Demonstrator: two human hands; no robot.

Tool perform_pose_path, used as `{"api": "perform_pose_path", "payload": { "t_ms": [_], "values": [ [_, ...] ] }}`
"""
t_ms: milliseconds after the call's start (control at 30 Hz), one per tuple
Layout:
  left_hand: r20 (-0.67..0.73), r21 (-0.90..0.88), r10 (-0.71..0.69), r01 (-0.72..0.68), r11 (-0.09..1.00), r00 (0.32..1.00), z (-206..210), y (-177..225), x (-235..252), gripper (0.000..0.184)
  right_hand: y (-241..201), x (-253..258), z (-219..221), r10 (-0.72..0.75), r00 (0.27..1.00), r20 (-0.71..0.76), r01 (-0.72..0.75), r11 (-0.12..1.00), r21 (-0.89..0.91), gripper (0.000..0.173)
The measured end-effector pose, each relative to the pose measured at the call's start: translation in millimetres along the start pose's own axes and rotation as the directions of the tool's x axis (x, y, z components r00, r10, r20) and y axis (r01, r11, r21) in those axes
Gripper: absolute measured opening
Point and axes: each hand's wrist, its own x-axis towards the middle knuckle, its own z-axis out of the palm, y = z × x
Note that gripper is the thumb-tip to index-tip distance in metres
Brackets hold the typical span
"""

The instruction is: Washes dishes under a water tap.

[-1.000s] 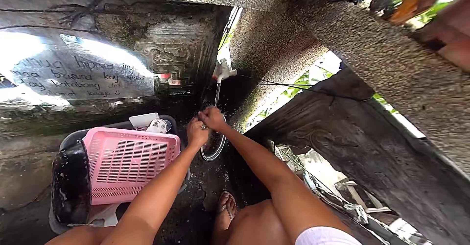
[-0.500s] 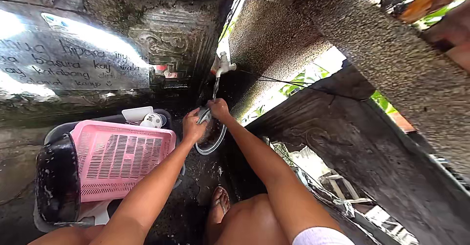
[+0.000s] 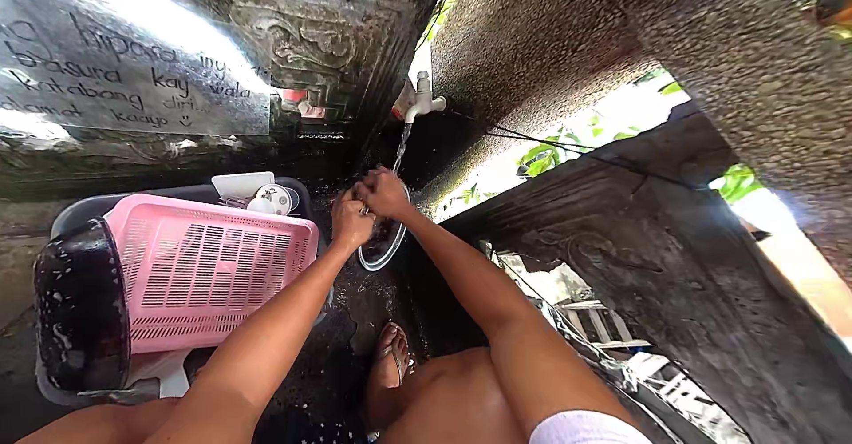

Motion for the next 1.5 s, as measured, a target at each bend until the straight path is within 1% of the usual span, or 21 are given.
{"api": "perform_pose_path", "payload": {
  "t_ms": [100,133,233,300,367,433,500,600,667,733,800,833,900,967,1067,1167,1267,1333,1367,1433,1500],
  "values": [
    [-0.070,-0.075,0.070,-0.075,0.994,0.995,3.6,-13.9,-0.3,0.037,31.5,18.3,-3.8,0.370,0.929,0.008,-0.349,0.869,0.350,0.041],
    [-0.082,-0.088,0.075,-0.082,0.993,0.994,4.0,-17.1,0.5,0.039,34.4,20.4,-2.0,0.417,0.909,-0.016,-0.379,0.842,0.383,0.041],
    [-0.027,-0.031,-0.011,0.010,0.999,1.000,1.6,-19.4,1.8,0.034,2.4,-2.7,8.4,0.134,0.987,-0.087,-0.125,0.987,0.104,0.040],
    [-0.015,0.022,-0.018,0.018,1.000,1.000,0.5,-21.6,1.3,0.025,-9.7,-0.5,18.9,-0.060,0.998,0.012,0.061,0.997,-0.053,0.041],
    [-0.047,-0.013,-0.007,0.006,1.000,0.999,2.4,-24.0,-1.1,0.026,4.5,13.1,18.2,0.000,0.999,0.039,-0.002,0.999,0.053,0.042],
    [-0.077,-0.066,0.014,-0.019,0.998,0.997,3.5,-23.9,-4.4,0.039,22.6,22.5,10.8,0.272,0.958,0.088,-0.285,0.929,0.236,0.045],
    [-0.070,-0.084,-0.009,0.003,0.996,0.997,0.1,-21.7,-4.8,0.040,23.3,24.7,13.8,0.365,0.927,0.081,-0.374,0.896,0.239,0.046],
    [0.014,-0.032,-0.117,0.118,0.993,0.993,-3.7,-19.9,-2.9,0.023,-5.4,16.3,20.9,0.125,0.984,0.124,-0.129,0.991,0.031,0.047],
    [-0.007,-0.049,-0.134,0.133,0.990,0.991,-0.9,-25.1,-2.9,0.020,-5.5,21.1,28.0,0.020,0.994,0.107,-0.034,0.991,0.133,0.043],
    [-0.019,-0.120,-0.183,0.180,0.976,0.983,4.7,-32.5,-5.4,0.023,4.9,25.2,27.0,0.144,0.988,0.061,-0.155,0.860,0.485,0.029],
    [-0.017,-0.257,-0.326,0.311,0.915,0.945,9.2,-37.4,-7.7,0.021,12.3,25.6,23.3,0.308,0.947,0.094,-0.259,0.555,0.790,0.021],
    [0.000,-0.352,-0.408,0.382,0.855,0.913,10.2,-38.4,-7.8,0.019,11.3,23.5,19.9,0.367,0.920,0.139,-0.295,0.416,0.860,0.022],
    [0.081,-0.532,-0.516,0.475,0.701,0.852,11.1,-42.1,-7.3,0.015,9.0,16.3,17.3,0.438,0.875,0.204,-0.366,0.325,0.872,0.022],
    [0.143,-0.645,-0.545,0.495,0.582,0.826,11.3,-42.1,-5.5,0.017,9.8,11.5,23.1,0.464,0.869,0.173,-0.406,0.466,0.786,0.023],
    [0.254,-0.677,-0.529,0.540,0.500,0.809,6.1,-26.8,-6.1,0.025,21.1,8.5,27.2,0.433,0.897,0.091,-0.442,0.866,0.234,0.047],
    [0.386,-0.663,-0.468,0.591,0.459,0.795,3.7,-5.6,-9.6,0.030,30.2,7.1,35.5,0.509,0.835,0.210,-0.487,0.861,-0.147,0.047],
    [0.414,-0.618,-0.400,0.575,0.536,0.818,7.6,2.4,-14.3,0.029,28.8,3.9,66.3,0.492,0.866,0.095,-0.498,0.865,0.057,0.058],
    [0.397,-0.597,-0.400,0.563,0.572,0.826,-1.8,-1.7,-9.9,0.032,23.5,-9.6,84.5,0.269,0.960,0.081,-0.280,0.883,0.377,0.050],
    [0.374,-0.594,-0.418,0.560,0.578,0.828,-10.2,-5.6,-6.4,0.032,20.7,-19.7,81.8,0.093,0.978,0.187,-0.171,0.871,0.461,0.044],
    [0.324,-0.600,-0.467,0.560,0.571,0.823,-25.3,-15.2,-0.9,0.033,29.4,-24.2,73.0,-0.107,0.870,0.480,-0.066,0.942,0.330,0.033],
    [0.306,-0.630,-0.493,0.562,0.536,0.814,-25.9,-17.3,1.0,0.035,46.7,-19.4,60.8,0.057,0.775,0.630,-0.030,0.998,-0.053,0.033]
  ]
}}
